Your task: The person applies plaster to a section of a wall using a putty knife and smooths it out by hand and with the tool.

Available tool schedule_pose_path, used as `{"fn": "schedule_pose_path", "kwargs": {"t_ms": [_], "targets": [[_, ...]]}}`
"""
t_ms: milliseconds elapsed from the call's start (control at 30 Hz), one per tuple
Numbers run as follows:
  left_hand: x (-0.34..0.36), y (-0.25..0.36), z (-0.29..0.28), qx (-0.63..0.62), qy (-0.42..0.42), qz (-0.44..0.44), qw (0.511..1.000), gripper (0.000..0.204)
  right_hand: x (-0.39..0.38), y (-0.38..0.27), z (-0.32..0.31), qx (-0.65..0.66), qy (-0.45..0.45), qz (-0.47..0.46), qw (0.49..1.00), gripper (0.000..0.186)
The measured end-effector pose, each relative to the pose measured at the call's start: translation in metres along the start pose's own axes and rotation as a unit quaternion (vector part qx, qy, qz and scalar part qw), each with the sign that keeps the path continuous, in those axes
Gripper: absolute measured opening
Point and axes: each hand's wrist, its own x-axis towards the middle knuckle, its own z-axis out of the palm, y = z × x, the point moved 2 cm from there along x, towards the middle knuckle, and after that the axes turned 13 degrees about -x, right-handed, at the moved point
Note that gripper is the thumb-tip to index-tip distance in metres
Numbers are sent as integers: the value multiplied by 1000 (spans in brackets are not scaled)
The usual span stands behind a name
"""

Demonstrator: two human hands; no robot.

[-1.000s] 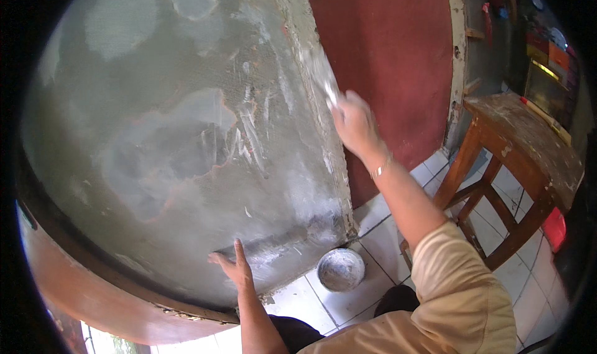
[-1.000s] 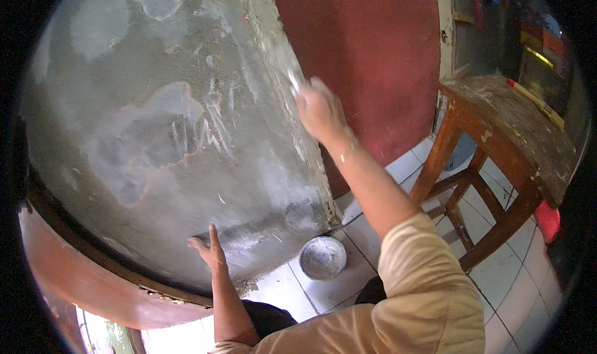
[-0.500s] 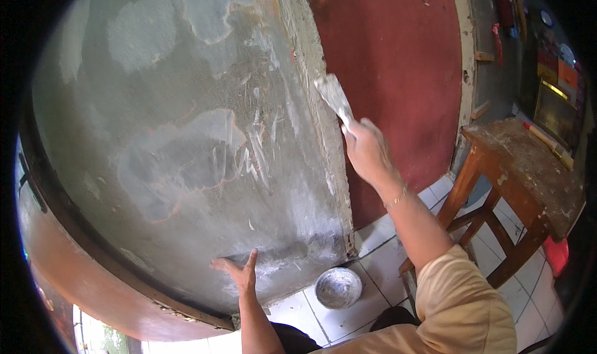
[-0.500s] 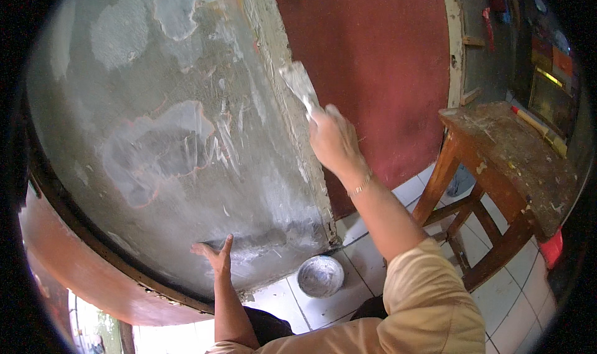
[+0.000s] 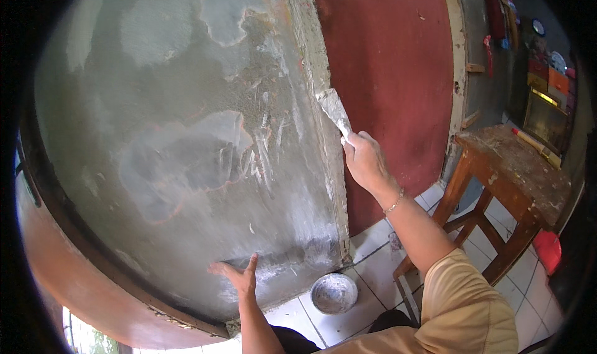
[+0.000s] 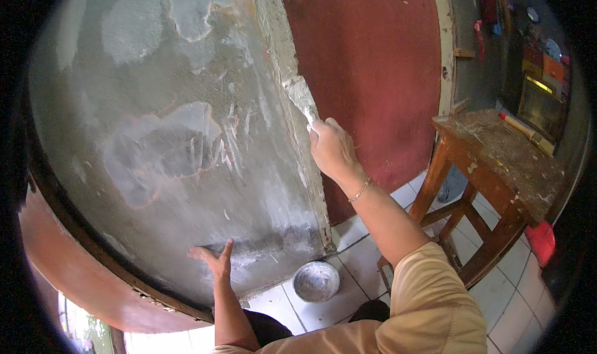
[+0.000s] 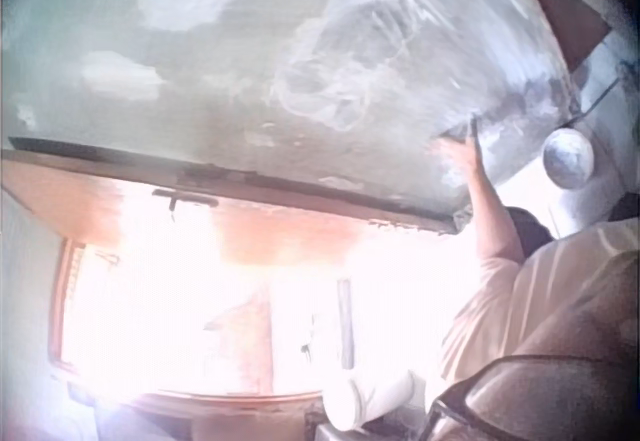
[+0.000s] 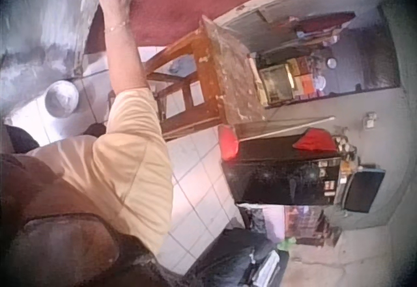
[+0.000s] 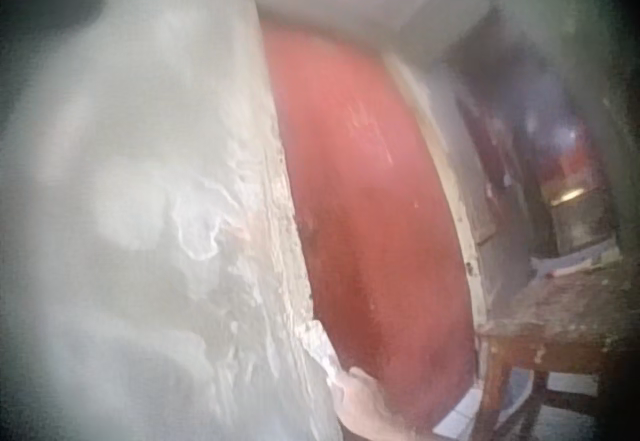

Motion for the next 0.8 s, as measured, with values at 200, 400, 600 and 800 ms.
{"fn": "schedule_pose_path", "kwargs": {"t_ms": [200,400,600,800], "targets": [[2,-2,4,-28,3,33,999,136,121,-16,-26,28,70,-36,996,20],[0,3,7,-45,28,3,999,140,275,-72,-98,-51,98,-77,991,26],[1,1,14,-55,30,13,998,142,252,-80,-147,216,63,15,974,14],[2,-6,0,-1,43,16,999,140,42,-54,-57,171,-31,-30,984,18]]}}
